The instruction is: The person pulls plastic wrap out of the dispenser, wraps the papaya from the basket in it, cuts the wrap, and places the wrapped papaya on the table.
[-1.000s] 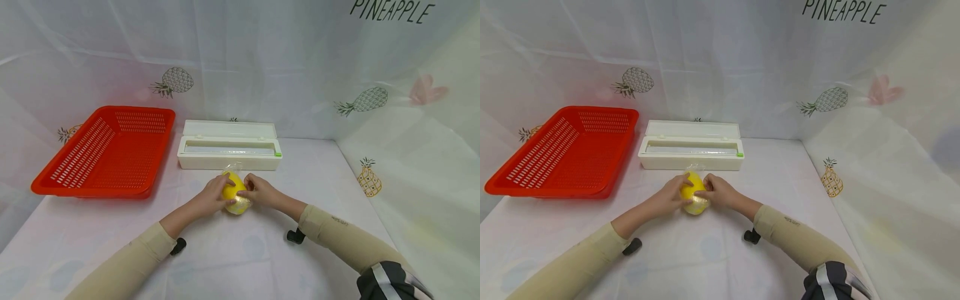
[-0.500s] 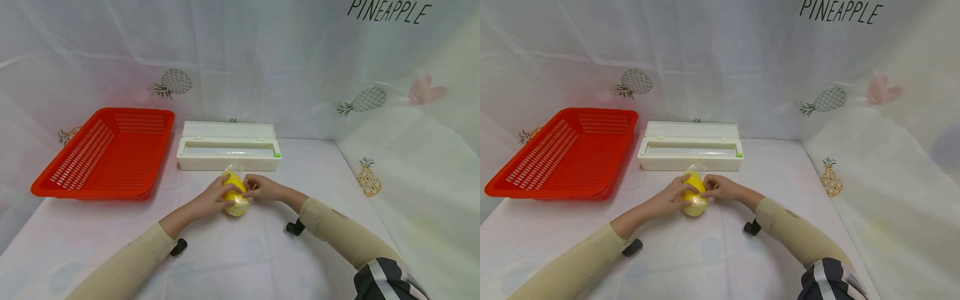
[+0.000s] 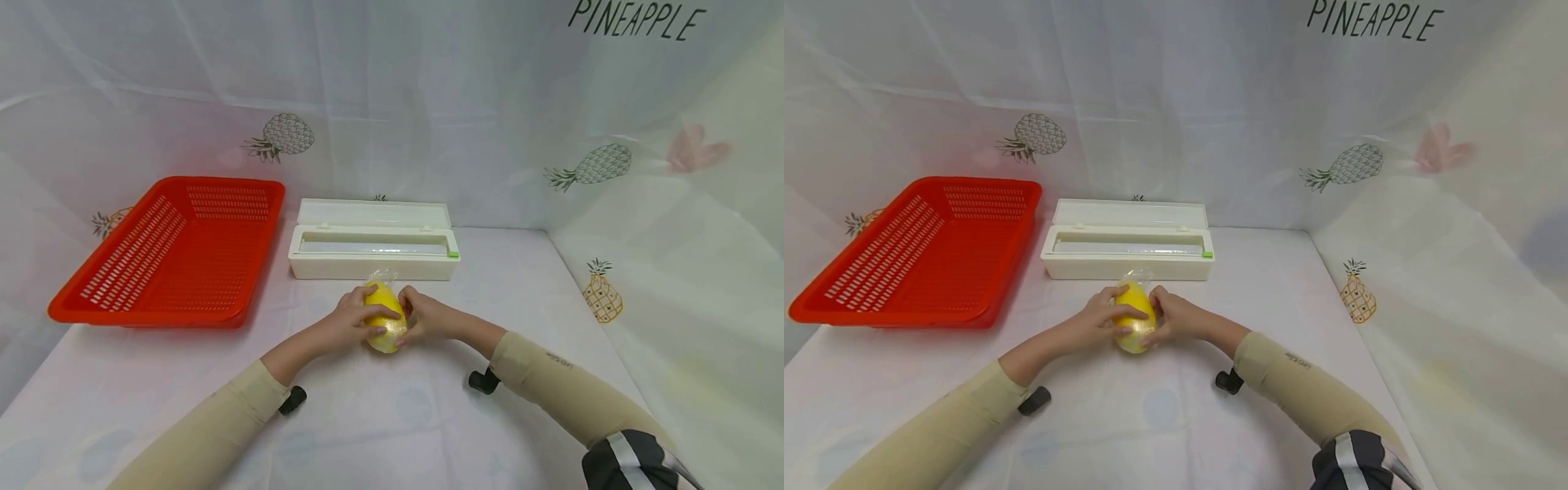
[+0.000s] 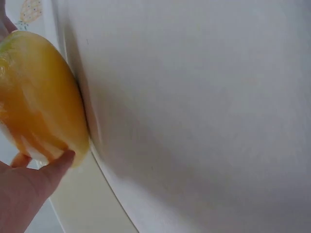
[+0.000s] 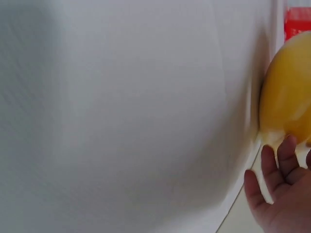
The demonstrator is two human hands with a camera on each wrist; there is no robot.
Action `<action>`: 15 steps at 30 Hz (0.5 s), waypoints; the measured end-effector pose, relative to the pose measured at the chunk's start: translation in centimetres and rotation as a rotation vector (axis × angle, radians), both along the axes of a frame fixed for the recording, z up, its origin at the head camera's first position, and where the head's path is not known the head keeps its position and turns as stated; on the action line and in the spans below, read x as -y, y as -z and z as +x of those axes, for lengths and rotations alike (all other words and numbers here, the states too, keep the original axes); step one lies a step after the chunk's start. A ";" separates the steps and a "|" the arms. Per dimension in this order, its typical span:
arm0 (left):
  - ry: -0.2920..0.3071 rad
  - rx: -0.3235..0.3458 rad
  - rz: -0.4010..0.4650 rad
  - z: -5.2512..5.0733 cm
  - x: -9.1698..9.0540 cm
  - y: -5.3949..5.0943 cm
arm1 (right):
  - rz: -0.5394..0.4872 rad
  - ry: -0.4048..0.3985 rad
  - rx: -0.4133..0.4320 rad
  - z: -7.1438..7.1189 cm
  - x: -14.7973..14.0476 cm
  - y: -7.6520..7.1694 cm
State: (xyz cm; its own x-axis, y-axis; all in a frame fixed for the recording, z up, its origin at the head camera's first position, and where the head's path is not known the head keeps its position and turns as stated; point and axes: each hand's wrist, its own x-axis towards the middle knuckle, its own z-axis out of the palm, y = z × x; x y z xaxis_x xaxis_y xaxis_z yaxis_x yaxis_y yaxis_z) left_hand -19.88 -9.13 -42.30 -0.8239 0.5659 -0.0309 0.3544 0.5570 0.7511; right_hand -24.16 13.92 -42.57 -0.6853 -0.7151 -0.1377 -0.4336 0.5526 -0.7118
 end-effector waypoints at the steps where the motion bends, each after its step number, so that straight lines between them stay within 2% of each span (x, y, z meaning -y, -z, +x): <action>1: 0.010 -0.009 -0.002 -0.1 0.1 0.1 | 0.004 0.001 -0.003 -0.1 0.0 0.1; 5: 0.047 -0.033 -0.008 -0.4 0.3 0.3 | -0.011 -0.015 0.023 -0.9 -0.1 0.3; 9: 0.082 -0.037 -0.013 -0.6 0.9 0.5 | -0.079 -0.059 0.040 -1.9 -0.3 0.7; 15: 0.126 0.004 -0.014 -0.7 1.5 0.1 | -0.147 -0.091 0.060 -2.4 -1.0 0.7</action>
State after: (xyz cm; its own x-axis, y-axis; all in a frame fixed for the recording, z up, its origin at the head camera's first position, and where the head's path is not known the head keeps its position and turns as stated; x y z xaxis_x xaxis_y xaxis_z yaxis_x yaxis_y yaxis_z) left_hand -20.59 -10.68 -42.38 -0.7458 0.6648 -0.0424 0.4197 0.5184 0.7451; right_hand -26.52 14.89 -43.29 -0.6109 -0.7889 -0.0662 -0.4312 0.4016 -0.8079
